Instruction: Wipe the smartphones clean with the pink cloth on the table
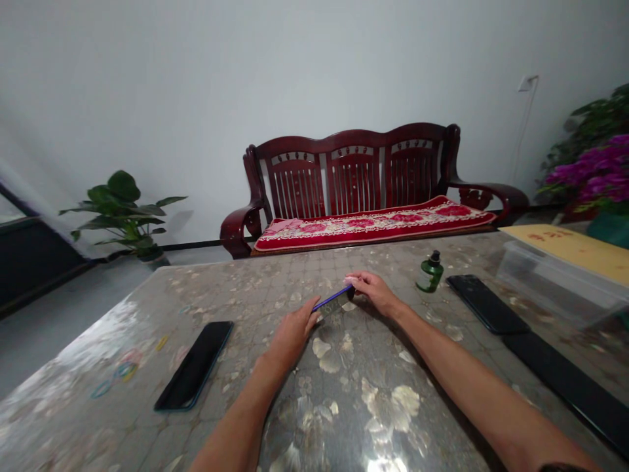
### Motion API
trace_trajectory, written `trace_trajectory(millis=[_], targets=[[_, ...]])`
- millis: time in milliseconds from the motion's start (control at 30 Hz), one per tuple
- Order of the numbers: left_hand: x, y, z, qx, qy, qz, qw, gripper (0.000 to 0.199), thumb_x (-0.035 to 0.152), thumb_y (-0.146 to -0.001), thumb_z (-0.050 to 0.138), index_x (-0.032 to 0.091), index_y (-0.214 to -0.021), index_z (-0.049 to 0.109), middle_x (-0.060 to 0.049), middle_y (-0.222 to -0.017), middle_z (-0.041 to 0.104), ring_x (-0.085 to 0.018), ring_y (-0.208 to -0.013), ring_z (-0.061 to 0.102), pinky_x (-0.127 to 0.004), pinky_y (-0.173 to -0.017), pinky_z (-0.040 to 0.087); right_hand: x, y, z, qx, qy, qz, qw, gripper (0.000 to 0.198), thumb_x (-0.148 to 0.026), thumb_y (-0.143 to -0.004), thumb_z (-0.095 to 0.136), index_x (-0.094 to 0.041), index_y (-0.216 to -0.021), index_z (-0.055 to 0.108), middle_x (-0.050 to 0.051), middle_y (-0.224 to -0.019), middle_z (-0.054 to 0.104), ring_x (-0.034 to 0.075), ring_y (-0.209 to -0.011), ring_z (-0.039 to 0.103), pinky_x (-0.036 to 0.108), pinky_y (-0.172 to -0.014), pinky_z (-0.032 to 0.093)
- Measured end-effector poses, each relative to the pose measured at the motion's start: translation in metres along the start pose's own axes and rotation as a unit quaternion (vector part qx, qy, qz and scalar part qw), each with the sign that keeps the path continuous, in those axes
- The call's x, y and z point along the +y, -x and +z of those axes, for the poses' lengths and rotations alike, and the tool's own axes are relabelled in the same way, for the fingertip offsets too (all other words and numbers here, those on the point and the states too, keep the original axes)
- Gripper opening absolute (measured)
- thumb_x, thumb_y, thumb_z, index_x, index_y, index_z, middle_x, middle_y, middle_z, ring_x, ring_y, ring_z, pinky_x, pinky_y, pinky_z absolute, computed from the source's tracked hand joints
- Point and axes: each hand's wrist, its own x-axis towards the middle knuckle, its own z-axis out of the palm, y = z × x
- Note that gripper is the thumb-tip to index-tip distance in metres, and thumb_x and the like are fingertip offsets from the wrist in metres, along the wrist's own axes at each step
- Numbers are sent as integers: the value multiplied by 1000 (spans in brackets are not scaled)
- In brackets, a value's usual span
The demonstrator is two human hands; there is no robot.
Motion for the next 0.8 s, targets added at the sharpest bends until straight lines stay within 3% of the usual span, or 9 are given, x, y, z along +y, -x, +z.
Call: trace_trajectory(millis=[167, 367, 567, 633, 733, 800], targets=[[-10, -4, -2, 23, 28, 13, 999, 45, 31, -99, 40, 21, -142, 50, -10, -126, 69, -26, -111, 68, -36, -95, 50, -4, 8, -9, -48, 70, 5, 996, 41, -48, -72, 72, -17, -97, 75, 1, -80, 69, 13, -68, 56, 23, -64, 45], [-13, -10, -5, 51, 56, -10, 997, 47, 29, -95, 46, 20, -141, 49, -10, -116, 72, -27, -106, 68, -39, -93, 51, -13, 14, -9, -99, 125, -27, 987, 32, -34, -67, 71, -16, -94, 75, 1, -81, 71, 15, -74, 60, 24, -67, 45], [-17, -19, -6, 81, 108, -6, 991, 49, 27, -89, 54, 19, -137, 51, -8, -115, 70, -24, -103, 65, -37, -93, 49, -13, 22, -4, -74, 88, 11, 993, 27, -34, -65, 72, -16, -85, 73, -3, -67, 63, 11, -58, 52, 20, -53, 41], [-18, -25, -7, 74, 139, -26, 987, 51, 27, -87, 59, 18, -137, 51, -5, -102, 71, -22, -94, 66, -35, -88, 50, -9, 26, -3, -64, 51, 50, 995, 30, -36, -63, 75, -16, -85, 72, -4, -64, 61, 9, -53, 50, 20, -48, 41], [-19, -35, -11, 59, 258, -113, 958, 59, 24, -77, 73, 14, -133, 55, 1, -78, 67, -21, -80, 65, -33, -80, 51, -4, 34, 0, -58, -11, 100, 993, 33, -38, -63, 80, -16, -85, 71, -4, -64, 60, 8, -50, 49, 18, -45, 41], [-20, -42, -13, 66, 342, -158, 924, 59, 20, -69, 80, 12, -125, 60, 0, -79, 68, -20, -81, 66, -30, -80, 51, -2, 39, 3, -51, -46, 128, 989, 31, -36, -63, 82, -15, -83, 71, -3, -63, 61, 6, -49, 48, 16, -43, 40]])
